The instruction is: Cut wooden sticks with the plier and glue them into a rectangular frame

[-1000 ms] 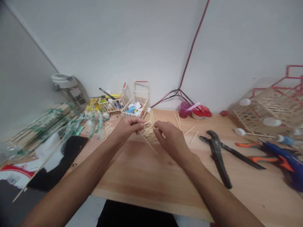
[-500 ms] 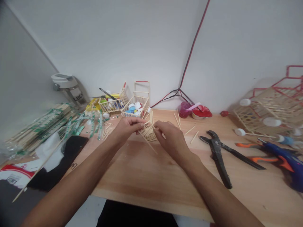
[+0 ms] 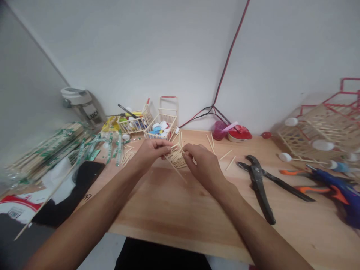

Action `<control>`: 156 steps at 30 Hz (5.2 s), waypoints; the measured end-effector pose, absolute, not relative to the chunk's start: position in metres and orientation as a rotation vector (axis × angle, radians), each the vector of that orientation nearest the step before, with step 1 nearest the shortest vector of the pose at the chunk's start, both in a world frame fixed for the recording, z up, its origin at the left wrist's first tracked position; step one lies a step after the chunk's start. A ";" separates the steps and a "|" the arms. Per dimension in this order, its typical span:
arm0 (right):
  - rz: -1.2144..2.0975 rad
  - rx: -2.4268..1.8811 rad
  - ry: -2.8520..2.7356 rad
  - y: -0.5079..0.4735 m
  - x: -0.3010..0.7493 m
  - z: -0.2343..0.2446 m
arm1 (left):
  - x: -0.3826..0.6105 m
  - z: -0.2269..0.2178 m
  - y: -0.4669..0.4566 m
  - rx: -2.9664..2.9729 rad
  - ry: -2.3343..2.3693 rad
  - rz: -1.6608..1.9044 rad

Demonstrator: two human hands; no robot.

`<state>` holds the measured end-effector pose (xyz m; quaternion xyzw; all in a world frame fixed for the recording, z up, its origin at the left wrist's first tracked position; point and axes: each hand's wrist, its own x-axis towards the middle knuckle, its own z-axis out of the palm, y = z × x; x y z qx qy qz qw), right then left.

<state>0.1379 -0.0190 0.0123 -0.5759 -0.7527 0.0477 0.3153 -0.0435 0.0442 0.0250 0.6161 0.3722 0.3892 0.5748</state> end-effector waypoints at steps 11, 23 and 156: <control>0.119 -1.507 -1.987 -0.019 0.137 0.012 | -0.043 0.024 0.046 1.468 0.868 0.902; 0.132 -1.517 -1.988 -0.019 0.138 0.012 | -0.043 0.025 0.044 1.458 0.873 0.900; 0.026 -1.589 -2.010 -0.022 0.135 0.014 | -0.042 0.025 0.043 1.431 0.908 0.903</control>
